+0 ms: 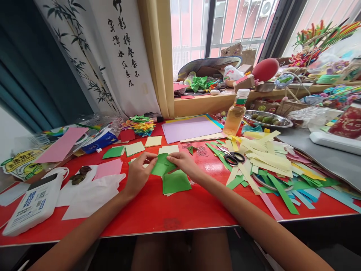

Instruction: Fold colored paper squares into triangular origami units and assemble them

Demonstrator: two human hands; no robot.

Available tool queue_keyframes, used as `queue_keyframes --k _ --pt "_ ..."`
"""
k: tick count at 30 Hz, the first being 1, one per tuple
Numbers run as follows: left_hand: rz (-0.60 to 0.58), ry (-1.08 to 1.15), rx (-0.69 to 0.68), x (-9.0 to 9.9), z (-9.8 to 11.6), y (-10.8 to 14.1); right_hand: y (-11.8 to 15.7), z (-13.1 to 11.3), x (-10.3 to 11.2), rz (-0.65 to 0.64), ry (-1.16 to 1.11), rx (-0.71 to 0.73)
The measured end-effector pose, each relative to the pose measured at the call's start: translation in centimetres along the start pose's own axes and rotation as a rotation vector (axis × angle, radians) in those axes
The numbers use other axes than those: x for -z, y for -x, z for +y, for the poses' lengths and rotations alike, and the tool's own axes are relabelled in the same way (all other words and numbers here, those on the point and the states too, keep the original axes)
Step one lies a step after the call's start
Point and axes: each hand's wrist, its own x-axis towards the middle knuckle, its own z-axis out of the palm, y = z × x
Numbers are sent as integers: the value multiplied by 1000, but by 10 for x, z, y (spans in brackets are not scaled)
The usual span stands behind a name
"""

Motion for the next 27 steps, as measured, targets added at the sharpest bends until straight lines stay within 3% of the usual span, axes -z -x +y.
queue_keyframes --k 5,9,15,27 --pt "-59 -328 -449 3 -7 -1 0 3 4 81 -8 40" --pt "-89 -405 -632 6 -9 -2 1 2 4 70 12 50" --pt "-221 -342 -656 10 -13 -3 3 -2 4 42 37 39" --pt "-169 -390 -749 11 -14 -4 7 -6 2 7 -65 5"
